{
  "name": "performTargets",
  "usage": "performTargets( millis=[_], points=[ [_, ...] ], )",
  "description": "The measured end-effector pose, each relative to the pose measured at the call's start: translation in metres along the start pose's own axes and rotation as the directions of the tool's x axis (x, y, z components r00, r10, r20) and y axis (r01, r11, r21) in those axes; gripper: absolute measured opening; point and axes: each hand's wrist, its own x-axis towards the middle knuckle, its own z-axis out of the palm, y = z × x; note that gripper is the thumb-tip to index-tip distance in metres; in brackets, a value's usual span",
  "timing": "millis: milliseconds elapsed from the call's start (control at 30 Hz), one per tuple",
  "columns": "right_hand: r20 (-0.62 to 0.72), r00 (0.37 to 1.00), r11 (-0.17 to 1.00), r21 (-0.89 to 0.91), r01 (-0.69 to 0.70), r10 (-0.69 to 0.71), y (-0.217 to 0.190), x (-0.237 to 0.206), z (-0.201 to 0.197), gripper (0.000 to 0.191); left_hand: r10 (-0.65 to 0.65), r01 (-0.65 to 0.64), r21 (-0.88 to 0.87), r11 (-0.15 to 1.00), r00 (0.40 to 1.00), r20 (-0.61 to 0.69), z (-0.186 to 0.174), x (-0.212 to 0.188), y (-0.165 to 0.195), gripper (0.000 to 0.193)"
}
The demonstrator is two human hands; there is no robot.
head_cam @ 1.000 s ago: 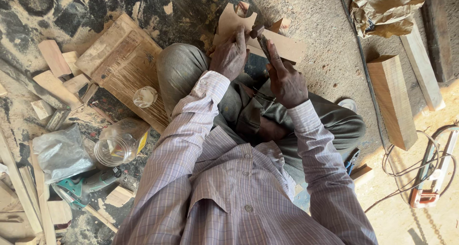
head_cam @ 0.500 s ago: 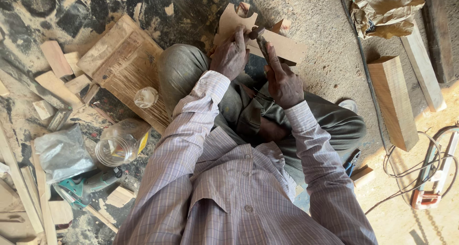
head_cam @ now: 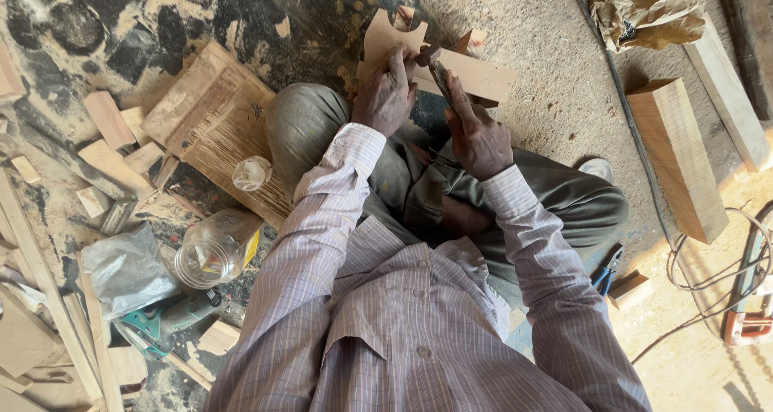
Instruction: The person sits on the workshop floor assembling small wooden boxes. They fit wooden panels and dividers together on their lap, tap pieces into place, and use a hammer to drive nails into the joints while turning the boxes to work on different sides.
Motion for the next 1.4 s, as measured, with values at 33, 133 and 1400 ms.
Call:
performTargets(
  millis=[33,133,1400],
  points=[
    [-0.034,0.999,1.000,0.019,-0.017,0.018,0.002,0.000,0.001,0.061,0.026,-0.027,-0.008,1.000,0.999,-0.021,0.000,0.002,0.000,0.065],
    [-0.013,0.999,0.999,0.011,0.037,-0.037,0.005,-0.001,0.007,0.061,0.023,-0.023,-0.023,0.999,1.000,-0.013,-0.002,0.001,0.000,0.063],
    [-0.100,0.991,0.962,0.266,-0.056,0.086,-0.009,-0.009,0.012,0.065,-0.364,0.348,-0.249,0.904,0.931,-0.019,-0.002,0.021,-0.023,0.114]
  ],
)
